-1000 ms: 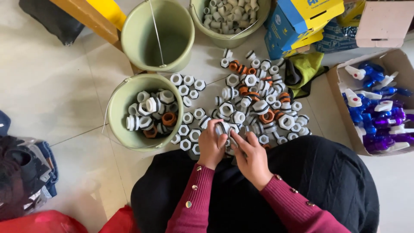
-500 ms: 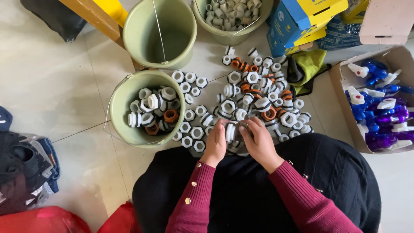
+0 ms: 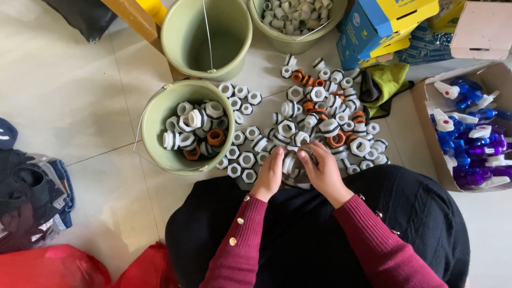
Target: The person sits on the floor and assembles white plastic hexagonal parts with orange rings by hand. They pick up the components, fit them together, and place the assembled units into a green bucket.
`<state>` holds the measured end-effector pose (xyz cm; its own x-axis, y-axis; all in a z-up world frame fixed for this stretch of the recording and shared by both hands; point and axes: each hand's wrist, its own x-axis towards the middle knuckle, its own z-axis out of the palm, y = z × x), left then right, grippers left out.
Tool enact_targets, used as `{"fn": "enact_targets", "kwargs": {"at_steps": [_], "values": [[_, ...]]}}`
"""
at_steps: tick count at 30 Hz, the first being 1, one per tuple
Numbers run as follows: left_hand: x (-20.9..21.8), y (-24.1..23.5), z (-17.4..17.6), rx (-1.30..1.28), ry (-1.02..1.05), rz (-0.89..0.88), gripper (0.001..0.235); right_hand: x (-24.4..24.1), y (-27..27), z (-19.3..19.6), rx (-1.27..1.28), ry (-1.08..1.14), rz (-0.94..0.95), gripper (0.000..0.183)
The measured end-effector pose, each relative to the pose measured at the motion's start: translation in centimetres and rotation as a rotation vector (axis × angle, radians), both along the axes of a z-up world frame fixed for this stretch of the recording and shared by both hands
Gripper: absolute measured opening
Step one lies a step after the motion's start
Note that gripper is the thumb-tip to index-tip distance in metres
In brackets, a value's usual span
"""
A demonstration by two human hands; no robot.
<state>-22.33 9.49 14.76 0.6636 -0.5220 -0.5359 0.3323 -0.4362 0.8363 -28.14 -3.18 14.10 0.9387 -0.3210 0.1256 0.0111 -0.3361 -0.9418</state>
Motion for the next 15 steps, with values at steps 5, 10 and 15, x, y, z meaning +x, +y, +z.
{"fn": "enact_targets", "kwargs": {"at_steps": [5, 10, 15], "values": [[-0.9, -0.5, -2.8, -0.175, -0.215, 0.060, 0.054, -0.6, -0.5, -2.6, 0.096, 0.203, -0.100, 0.033], [-1.4, -0.7, -5.5, -0.255, -0.415, 0.121, 0.048, -0.4, -0.9, -3.5, 0.232, 0.428, -0.147, 0.044], [-1.5, -1.0, -7.8, -0.310, -0.592, 0.308, 0.044, -0.8, 0.3, -4.9, 0.553, 0.666, -0.235, 0.046]]}}
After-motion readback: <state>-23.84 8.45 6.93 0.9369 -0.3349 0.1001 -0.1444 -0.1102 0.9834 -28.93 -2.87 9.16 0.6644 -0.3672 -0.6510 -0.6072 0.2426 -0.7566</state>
